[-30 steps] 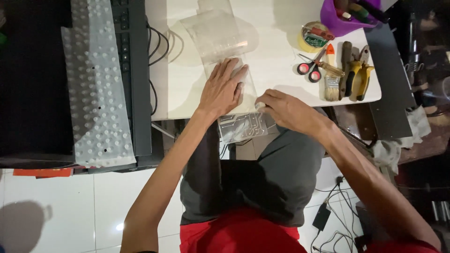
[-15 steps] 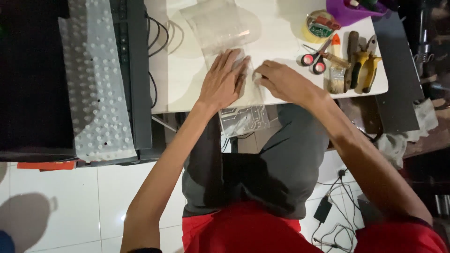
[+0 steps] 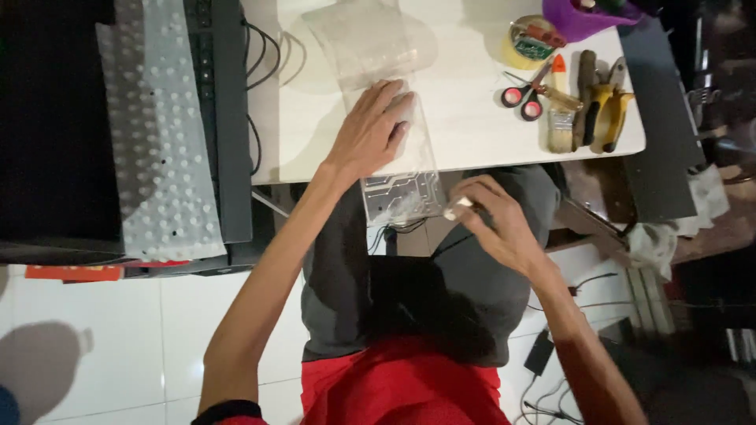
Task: Cleaning transparent plastic membrane sheets by wiping them with a small piece of cleaning material on a workbench.
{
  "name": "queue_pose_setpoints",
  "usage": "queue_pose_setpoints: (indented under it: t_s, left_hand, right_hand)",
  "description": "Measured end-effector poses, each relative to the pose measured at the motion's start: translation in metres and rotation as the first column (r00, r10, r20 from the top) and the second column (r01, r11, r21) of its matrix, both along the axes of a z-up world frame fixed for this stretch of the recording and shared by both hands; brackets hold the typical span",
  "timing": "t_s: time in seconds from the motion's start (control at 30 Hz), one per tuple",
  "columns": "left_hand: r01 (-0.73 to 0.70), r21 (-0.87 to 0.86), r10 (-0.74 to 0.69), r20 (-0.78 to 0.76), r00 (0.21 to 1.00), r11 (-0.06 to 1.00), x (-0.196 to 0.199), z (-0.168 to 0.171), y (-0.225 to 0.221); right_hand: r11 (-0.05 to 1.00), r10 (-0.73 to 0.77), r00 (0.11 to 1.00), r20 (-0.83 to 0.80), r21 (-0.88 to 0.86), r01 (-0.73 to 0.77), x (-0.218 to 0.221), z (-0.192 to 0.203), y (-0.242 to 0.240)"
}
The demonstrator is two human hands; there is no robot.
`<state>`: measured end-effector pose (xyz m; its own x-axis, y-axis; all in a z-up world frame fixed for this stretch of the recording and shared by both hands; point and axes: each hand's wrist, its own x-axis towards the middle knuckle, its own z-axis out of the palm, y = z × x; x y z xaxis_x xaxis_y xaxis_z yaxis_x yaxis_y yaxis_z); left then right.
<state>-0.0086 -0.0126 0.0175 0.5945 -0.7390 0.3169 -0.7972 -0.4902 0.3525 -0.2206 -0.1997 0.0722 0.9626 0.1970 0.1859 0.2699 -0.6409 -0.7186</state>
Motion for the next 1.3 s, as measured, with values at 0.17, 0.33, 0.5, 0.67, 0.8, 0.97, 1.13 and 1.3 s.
queue_pose_setpoints:
  t_s: [0.17, 0.33, 0.5, 0.67, 0.8, 0.97, 1.13, 1.3]
  left_hand:
    - [-0.001, 0.047, 0.005, -0.081, 0.997, 0.999, -0.008, 0.005, -0.014]
    - [0.032, 0.12, -0.006, -0.209, 0.978, 0.992, -0.051, 0.044, -0.008]
    - [0.138, 0.028, -0.132, -0.164, 0.978, 0.99, -0.09, 0.045, 0.009]
    - [0.239, 0.008, -0.235, -0.152, 0.96, 0.971, -0.103, 0.042, 0.025]
    - [0.211, -0.067, -0.219, -0.169, 0.961, 0.975, -0.089, 0.034, 0.022]
    - [0.107, -0.066, -0.114, -0.116, 0.987, 0.992, -0.079, 0.017, 0.011]
    - [0.0, 0.135, 0.009, -0.069, 0.998, 0.991, -0.101, 0.048, 0.01]
    - [0.213, 0.197, -0.213, -0.022, 0.977, 0.957, -0.149, 0.029, 0.017]
  right_hand:
    - [0.83, -0.226, 0.913, -0.341, 0.424, 0.364, -0.008, 0.004, 0.025]
    - [0.511, -0.22, 0.842, -0.493, 0.676, 0.53, 0.003, 0.012, 0.047]
    - [0.451, -0.259, 0.8, -0.542, 0.664, 0.596, 0.009, 0.004, 0.037]
    - [0.503, -0.233, 0.811, -0.537, 0.647, 0.573, 0.014, -0.007, 0.023]
    - [0.829, -0.404, 0.856, -0.321, 0.267, 0.491, 0.037, 0.04, 0.021]
    - [0.996, 0.029, 0.996, -0.084, -0.082, -0.036, 0.096, 0.06, 0.018]
    - [0.994, 0.067, 0.992, -0.11, -0.076, -0.076, 0.118, 0.064, 0.017]
    - [0.989, 0.115, 0.99, -0.084, -0.078, -0.122, 0.13, 0.071, 0.014]
